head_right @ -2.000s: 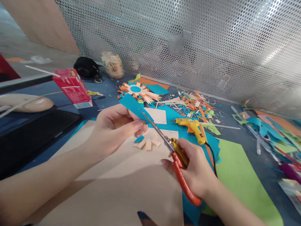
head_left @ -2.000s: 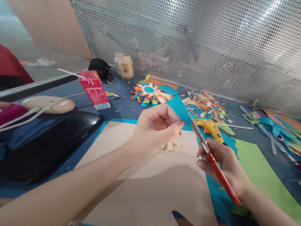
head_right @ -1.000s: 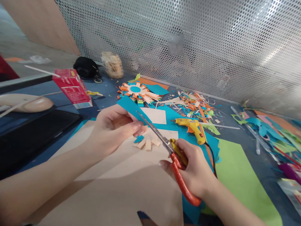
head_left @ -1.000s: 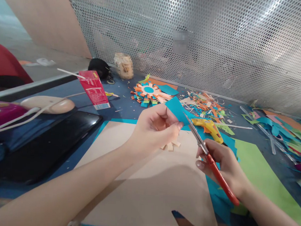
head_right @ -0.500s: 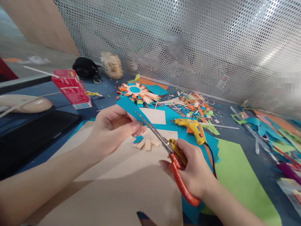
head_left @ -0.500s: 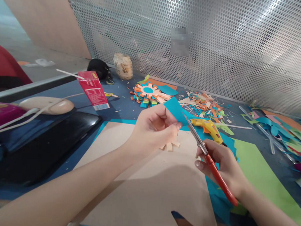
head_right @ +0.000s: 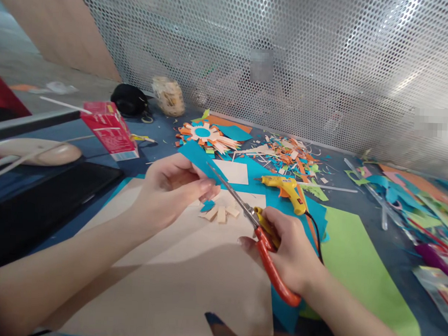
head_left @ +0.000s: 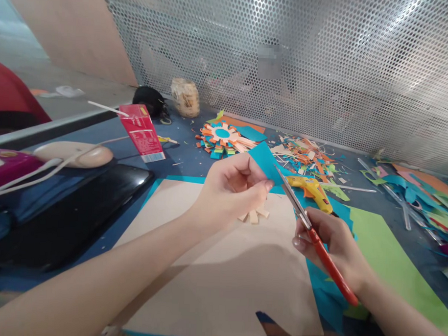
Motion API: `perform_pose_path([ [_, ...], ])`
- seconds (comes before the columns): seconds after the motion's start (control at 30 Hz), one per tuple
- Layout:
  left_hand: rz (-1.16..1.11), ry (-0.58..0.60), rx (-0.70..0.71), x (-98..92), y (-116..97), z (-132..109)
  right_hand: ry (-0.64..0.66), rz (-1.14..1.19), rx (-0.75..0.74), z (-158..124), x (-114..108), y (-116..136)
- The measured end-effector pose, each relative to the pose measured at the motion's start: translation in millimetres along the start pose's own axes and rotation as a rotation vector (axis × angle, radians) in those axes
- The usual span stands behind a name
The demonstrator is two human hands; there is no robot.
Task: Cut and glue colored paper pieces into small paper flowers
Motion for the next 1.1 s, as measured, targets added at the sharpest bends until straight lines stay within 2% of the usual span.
perform_pose_path([
  [0.47,-0.027,0.014,0.005,0.4,-1,1,-0.031,-0.022,-0.012,-1,-1,-1],
  [1.1,0.202,0.026,0.114,3.4,-17,2,-0.003,0.0,-0.029,0,-1,0],
])
Point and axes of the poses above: each hand's wrist, its own z-axis towards the middle knuckle, its own x-axis out of the palm, y = z × x, the point moved 6 cm from there along z, towards the middle knuckle, and after that the axes turned 6 degrees about -y, right-handed, at the moved point
